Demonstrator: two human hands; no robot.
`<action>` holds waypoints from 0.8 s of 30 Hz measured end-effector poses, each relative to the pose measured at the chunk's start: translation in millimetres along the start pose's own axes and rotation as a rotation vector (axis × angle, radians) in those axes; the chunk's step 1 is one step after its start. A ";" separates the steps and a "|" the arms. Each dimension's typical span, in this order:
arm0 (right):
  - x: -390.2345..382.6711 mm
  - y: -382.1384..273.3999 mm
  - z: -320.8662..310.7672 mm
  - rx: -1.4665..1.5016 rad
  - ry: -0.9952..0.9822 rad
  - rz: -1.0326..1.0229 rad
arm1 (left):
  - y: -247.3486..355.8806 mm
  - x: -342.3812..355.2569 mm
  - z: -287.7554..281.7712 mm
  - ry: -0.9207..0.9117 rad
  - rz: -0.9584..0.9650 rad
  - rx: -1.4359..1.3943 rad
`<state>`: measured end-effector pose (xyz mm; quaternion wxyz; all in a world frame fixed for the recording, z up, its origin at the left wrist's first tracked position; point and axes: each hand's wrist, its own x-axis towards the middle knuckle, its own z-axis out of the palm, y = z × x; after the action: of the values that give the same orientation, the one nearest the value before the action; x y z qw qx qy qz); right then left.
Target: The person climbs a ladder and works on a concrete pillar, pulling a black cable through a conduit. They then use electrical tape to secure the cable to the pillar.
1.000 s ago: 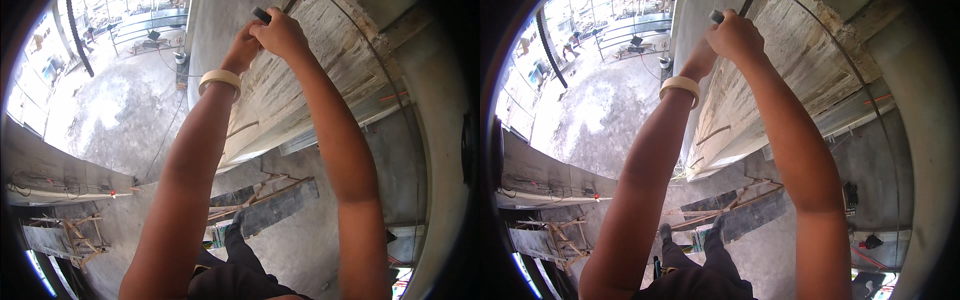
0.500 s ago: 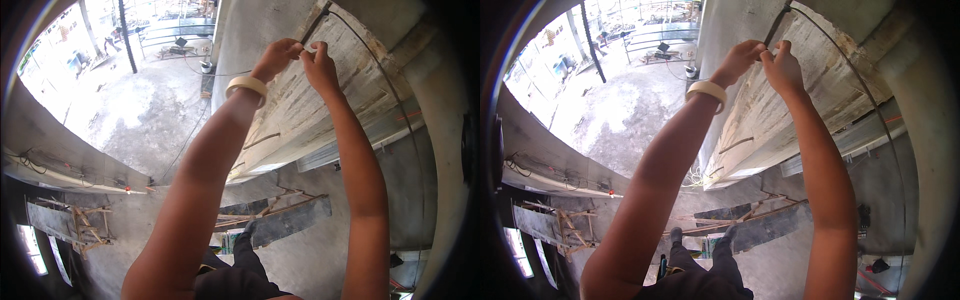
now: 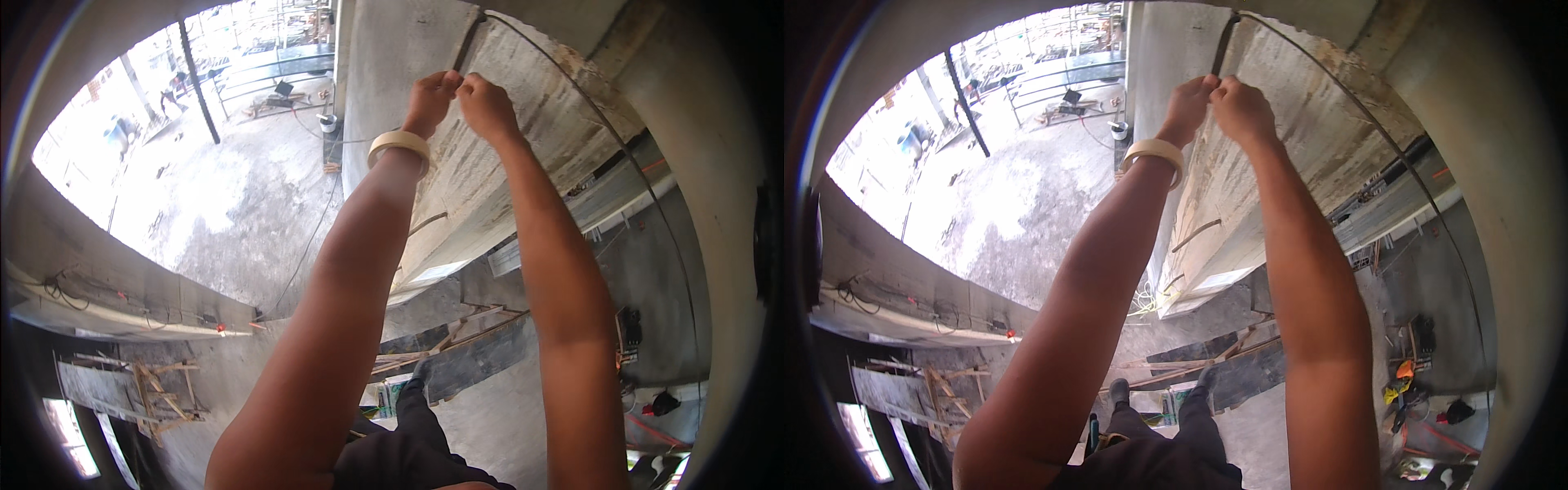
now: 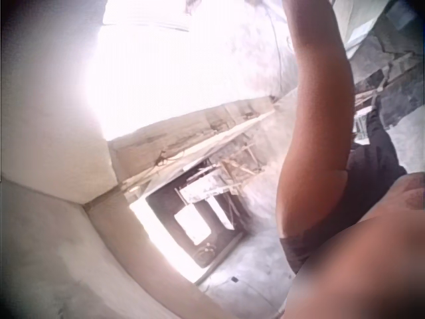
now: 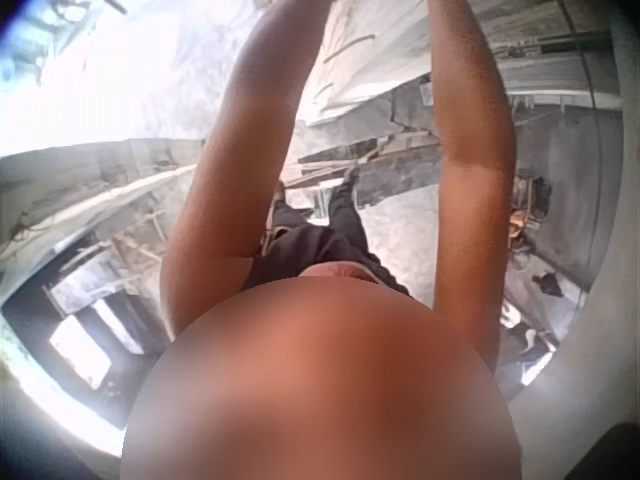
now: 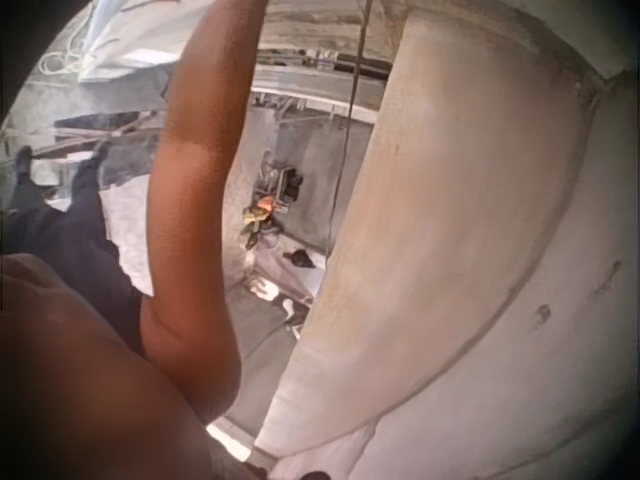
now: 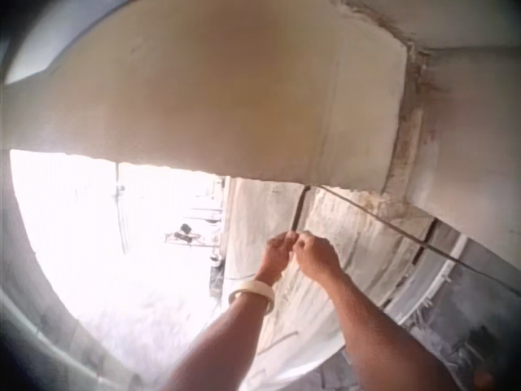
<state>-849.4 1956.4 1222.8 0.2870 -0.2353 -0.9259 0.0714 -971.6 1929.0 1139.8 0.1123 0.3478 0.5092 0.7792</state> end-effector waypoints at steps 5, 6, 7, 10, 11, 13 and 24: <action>-235.9 -13.8 -61.5 0.333 -0.406 -0.424 | -6.4 0.1 8.6 0.124 0.142 0.271; -306.8 -12.6 -59.6 0.280 -0.300 -0.530 | -6.4 1.5 10.3 0.149 0.211 0.405; -379.2 -2.1 -61.7 0.527 -0.473 -0.085 | -6.0 2.3 12.4 0.179 0.248 0.557; -571.9 34.2 -67.4 0.502 -0.348 0.643 | 1.9 7.7 19.2 0.196 0.222 0.845; -624.0 41.3 -81.9 0.432 -0.319 0.898 | 6.4 10.2 20.9 0.215 0.189 0.878; -705.9 47.1 -122.3 0.390 -0.298 1.367 | 15.2 13.8 24.6 0.209 0.042 0.915; -596.6 7.1 -72.7 1.013 0.211 1.262 | 22.9 -251.6 -75.4 -0.498 0.247 0.506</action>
<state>-373.2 1678.1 983.9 0.3501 -0.5598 -0.4424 0.6070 -832.6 1731.5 1034.2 0.0483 0.6022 0.5968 0.5280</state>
